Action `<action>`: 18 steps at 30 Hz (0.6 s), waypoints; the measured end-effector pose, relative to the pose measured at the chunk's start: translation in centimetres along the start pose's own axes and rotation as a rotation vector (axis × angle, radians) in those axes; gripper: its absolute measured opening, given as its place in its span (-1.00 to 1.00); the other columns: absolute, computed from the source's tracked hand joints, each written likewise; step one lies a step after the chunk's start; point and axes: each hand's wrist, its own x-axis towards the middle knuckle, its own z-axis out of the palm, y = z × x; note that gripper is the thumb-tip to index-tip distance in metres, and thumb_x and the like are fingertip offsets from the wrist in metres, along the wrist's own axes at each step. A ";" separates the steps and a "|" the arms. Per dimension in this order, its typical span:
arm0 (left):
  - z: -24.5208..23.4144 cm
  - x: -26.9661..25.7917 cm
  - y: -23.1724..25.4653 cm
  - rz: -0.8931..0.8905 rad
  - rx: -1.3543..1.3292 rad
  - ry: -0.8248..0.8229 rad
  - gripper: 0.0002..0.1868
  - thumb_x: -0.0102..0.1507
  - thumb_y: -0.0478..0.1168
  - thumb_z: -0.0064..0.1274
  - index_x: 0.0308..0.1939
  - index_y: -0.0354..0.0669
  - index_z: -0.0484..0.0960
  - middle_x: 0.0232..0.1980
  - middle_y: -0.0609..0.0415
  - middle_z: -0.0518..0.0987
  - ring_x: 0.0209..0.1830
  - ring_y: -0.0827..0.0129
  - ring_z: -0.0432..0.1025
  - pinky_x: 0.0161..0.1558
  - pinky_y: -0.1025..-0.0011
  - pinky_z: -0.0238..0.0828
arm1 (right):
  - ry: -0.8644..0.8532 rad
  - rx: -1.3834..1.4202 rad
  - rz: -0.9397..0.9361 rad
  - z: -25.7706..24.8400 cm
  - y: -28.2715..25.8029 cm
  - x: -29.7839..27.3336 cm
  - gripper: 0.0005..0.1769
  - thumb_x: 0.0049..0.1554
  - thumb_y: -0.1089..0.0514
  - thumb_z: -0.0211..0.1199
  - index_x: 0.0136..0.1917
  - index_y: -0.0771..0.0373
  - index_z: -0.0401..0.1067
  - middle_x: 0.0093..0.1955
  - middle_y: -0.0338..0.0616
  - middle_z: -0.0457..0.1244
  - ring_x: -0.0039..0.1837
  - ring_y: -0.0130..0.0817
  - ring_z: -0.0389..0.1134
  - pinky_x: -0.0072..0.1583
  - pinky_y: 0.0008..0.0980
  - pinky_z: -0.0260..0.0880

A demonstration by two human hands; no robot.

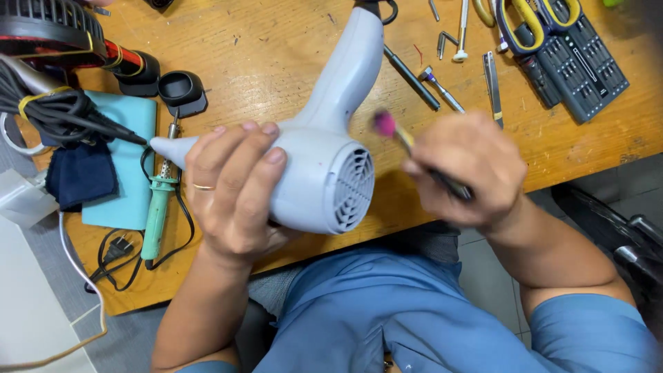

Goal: Disassembling, cleaning, and reassembling a hair dryer using a screwdriver and a brush

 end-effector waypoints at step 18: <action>-3.7 -0.7 -1.4 -1.098 -1.303 0.413 -0.07 0.42 0.31 0.37 0.62 -0.31 0.53 0.56 -0.12 0.66 0.63 0.07 0.58 0.75 0.05 0.58 | -0.483 -0.755 0.243 -2.0 8.9 0.4 -0.21 0.26 0.52 0.20 0.69 0.15 0.63 0.47 0.05 0.41 0.22 0.30 0.22 0.11 0.25 0.36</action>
